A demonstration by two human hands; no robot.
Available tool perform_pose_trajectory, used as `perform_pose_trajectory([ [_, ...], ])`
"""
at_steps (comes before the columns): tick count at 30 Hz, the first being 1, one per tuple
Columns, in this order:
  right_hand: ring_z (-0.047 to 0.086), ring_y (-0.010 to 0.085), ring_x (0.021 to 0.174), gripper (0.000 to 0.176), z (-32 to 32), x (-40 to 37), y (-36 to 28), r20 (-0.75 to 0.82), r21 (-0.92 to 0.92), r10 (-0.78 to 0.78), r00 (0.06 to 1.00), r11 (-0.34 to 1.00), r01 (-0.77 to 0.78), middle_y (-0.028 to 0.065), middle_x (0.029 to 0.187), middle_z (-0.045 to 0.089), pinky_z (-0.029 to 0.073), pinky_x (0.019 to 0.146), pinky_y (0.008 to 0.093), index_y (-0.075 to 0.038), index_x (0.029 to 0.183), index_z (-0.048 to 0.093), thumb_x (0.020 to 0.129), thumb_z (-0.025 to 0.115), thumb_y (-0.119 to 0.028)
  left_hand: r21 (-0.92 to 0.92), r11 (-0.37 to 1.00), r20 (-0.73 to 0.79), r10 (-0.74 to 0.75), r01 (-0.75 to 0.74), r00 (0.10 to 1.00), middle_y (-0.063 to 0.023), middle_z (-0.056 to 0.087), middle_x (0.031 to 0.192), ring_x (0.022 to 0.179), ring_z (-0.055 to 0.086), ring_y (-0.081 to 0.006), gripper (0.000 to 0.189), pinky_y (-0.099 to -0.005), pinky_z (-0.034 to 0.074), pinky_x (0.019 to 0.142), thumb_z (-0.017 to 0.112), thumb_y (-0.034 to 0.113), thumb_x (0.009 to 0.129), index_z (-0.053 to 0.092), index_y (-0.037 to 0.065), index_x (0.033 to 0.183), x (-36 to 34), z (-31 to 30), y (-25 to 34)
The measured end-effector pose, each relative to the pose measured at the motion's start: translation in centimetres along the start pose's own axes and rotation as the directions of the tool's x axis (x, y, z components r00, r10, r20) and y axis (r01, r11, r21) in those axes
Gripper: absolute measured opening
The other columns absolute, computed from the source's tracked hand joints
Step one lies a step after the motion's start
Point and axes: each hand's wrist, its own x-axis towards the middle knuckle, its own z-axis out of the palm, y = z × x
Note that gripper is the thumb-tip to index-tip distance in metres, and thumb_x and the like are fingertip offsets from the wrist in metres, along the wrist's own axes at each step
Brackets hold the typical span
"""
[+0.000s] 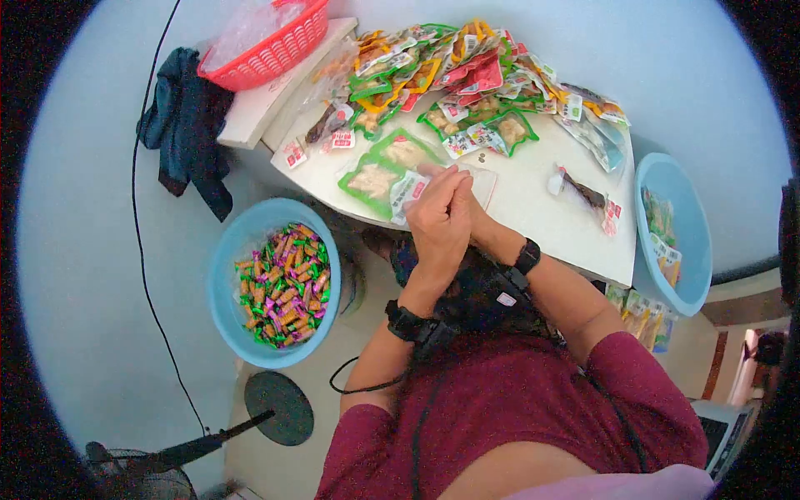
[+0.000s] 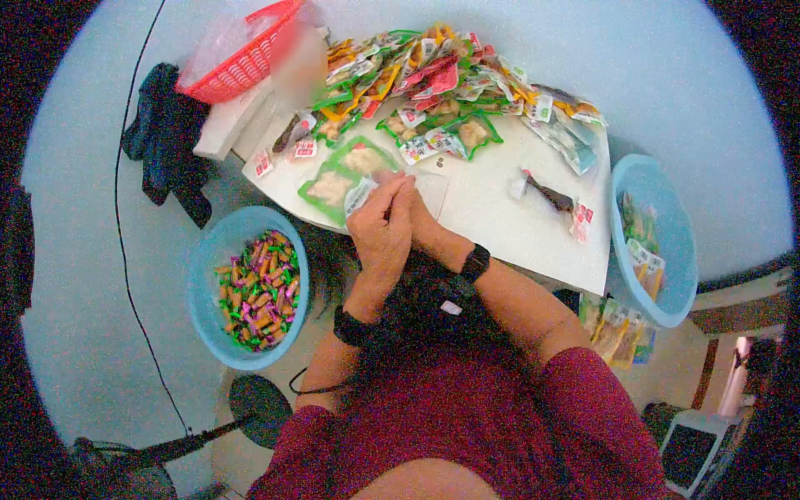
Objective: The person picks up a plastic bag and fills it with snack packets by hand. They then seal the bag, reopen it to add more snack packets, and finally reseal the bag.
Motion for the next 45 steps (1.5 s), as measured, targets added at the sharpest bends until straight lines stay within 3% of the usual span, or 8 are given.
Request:
perform_pose_trajectory([
  [5,0.059,0.0143,0.082,0.018,-1.8,-1.0,-0.5,0.027,-0.109,0.052,0.998,0.993,-0.049,0.0078,0.09,0.064,0.048,0.068,0.0296,0.001,0.101,0.059,0.089,0.057,-0.011,0.004,1.0,-0.011,0.002,-0.002,1.0,-0.0147,0.071,0.095,0.087,0.067,-0.0195,0.015,-0.0316,0.05,0.083,0.063,0.008,0.088,0.069,-0.002,0.098,0.0,0.3,-0.2],
  [11,0.067,0.0195,0.065,0.021,-6.6,-2.6,-5.5,0.024,0.096,0.43,0.903,0.898,-0.43,0.0123,0.081,0.067,0.054,0.053,0.031,0.006,0.094,0.063,0.086,0.06,-0.013,0.072,0.997,0.03,0.0,-0.003,1.0,-0.0161,0.07,0.095,0.09,0.068,-0.0242,0.014,-0.0338,0.05,0.086,0.063,0.007,0.087,0.068,-0.001,0.097,-0.2,0.7,-1.1],
  [14,0.067,0.0157,0.06,0.028,-10.8,-2.0,-7.5,-0.018,-0.214,0.474,0.88,0.858,-0.467,0.0104,0.082,0.067,0.052,0.048,0.0235,0.004,0.105,0.063,0.086,0.062,-0.016,0.172,0.971,0.079,0.155,-0.167,0.985,-0.0176,0.068,0.094,0.091,0.066,-0.031,0.012,-0.0383,0.049,0.086,0.063,0.006,0.086,0.067,-0.001,0.094,-0.5,1.5,-2.3],
  [19,0.067,0.0143,0.062,0.028,-16.4,0.7,-9.4,-0.27,-0.211,0.237,0.933,0.931,-0.297,0.0085,0.084,0.067,0.051,0.048,0.0236,0.002,0.105,0.062,0.088,0.061,-0.021,0.264,0.925,0.187,0.228,-0.272,0.956,-0.0195,0.066,0.095,0.096,0.063,-0.0368,0.013,-0.0444,0.047,0.089,0.063,0.005,0.084,0.064,-0.002,0.095,-1.3,2.1,-4.2],
  [27,0.068,0.0182,0.072,0.03,-22.6,5.4,-9.4,-0.628,0.055,0.052,0.776,0.998,-0.023,0.0145,0.097,0.066,0.054,0.053,0.0237,0.004,0.116,0.056,0.094,0.054,-0.015,0.41,0.843,0.26,0.259,-0.349,0.93,-0.0189,0.067,0.101,0.097,0.064,-0.0353,0.016,-0.0425,0.048,0.091,0.061,0.006,0.086,0.066,-0.001,0.1,-2.2,2.5,-5.5],
  [36,0.068,0.0167,0.068,0.032,-23.4,8.4,-7.2,-0.566,0.025,0.094,0.819,0.995,-0.097,0.0115,0.093,0.068,0.05,0.049,0.0233,0.001,0.111,0.061,0.089,0.061,-0.023,0.44,0.824,0.317,0.23,-0.357,0.92,-0.0197,0.066,0.104,0.101,0.063,-0.0358,0.019,-0.0442,0.046,0.093,0.059,0.007,0.088,0.065,-0.003,0.104,-2.1,2.6,-5.0],
  [41,0.064,0.0135,0.052,0.028,-21.1,9.9,-4.0,-0.47,-0.135,0.111,0.876,0.971,-0.196,0.0072,0.074,0.066,0.047,0.043,0.0243,0.001,0.087,0.067,0.086,0.061,-0.027,0.457,0.816,0.34,0.209,-0.355,0.917,-0.0195,0.066,0.104,0.102,0.062,-0.0358,0.02,-0.0441,0.046,0.094,0.058,0.007,0.089,0.064,-0.003,0.105,-2.1,2.6,-5.0],
  [45,0.063,0.0146,0.047,0.034,-20.1,11.2,-2.6,-0.473,-0.356,-0.038,0.88,0.922,-0.151,0.0079,0.059,0.062,0.048,0.044,0.0253,0.002,0.073,0.065,0.084,0.061,-0.029,0.462,0.815,0.341,0.2,-0.349,0.919,-0.0195,0.066,0.104,0.102,0.062,-0.0355,0.02,-0.044,0.046,0.094,0.058,0.007,0.089,0.064,-0.003,0.106,-2.0,2.6,-4.8],
])
